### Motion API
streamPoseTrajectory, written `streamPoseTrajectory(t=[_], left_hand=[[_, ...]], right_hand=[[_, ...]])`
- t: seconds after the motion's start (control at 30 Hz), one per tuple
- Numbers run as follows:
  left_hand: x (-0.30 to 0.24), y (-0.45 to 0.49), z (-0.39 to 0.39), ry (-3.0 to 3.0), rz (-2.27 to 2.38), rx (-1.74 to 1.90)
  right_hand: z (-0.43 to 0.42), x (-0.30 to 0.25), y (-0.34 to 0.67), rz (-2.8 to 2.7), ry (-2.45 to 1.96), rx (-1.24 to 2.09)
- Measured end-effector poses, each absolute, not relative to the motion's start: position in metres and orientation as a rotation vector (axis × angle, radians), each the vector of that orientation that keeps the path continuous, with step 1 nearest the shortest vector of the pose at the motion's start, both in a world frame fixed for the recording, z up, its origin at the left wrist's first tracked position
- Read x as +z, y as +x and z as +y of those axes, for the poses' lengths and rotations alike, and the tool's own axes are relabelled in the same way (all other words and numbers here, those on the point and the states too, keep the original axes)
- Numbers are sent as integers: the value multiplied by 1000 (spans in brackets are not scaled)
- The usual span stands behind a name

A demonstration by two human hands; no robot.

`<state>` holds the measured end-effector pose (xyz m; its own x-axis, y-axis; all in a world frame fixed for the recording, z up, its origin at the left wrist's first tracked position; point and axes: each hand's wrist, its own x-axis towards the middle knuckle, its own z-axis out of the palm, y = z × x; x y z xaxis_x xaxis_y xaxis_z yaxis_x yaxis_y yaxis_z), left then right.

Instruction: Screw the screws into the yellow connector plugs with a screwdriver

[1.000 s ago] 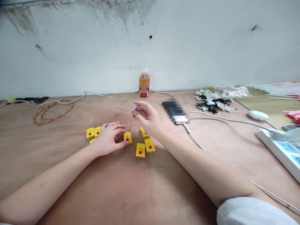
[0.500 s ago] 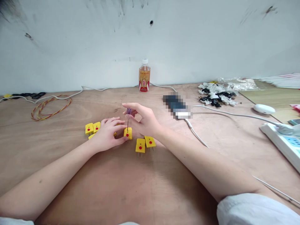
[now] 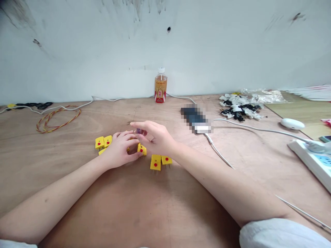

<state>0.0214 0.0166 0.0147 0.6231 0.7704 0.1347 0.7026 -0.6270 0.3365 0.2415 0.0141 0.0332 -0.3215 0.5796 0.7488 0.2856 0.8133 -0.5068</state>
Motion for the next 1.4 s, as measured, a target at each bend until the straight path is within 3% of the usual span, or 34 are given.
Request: streamPoseTrajectory(t=[0.23,0.47,0.77,1.0,1.23,1.4], left_hand=[[17,23,15,2599,1210,391],[16,24,15,2599,1217,420],[18,22,17,2594,1208,376],[21,24,16,2620,1222,357],[27,25,17,2608,1218,261],[19,23,19,2598,1240,336]], right_hand=[[13,22,236,-1892,-671,258],[5,28,230,-1821,-678,592],[5,24,225,-1752,-765,374],[11,37,233,-1904,-668,549],[15,57,247,-2123,-533,940],[24,47,250,-1905,-692,864]])
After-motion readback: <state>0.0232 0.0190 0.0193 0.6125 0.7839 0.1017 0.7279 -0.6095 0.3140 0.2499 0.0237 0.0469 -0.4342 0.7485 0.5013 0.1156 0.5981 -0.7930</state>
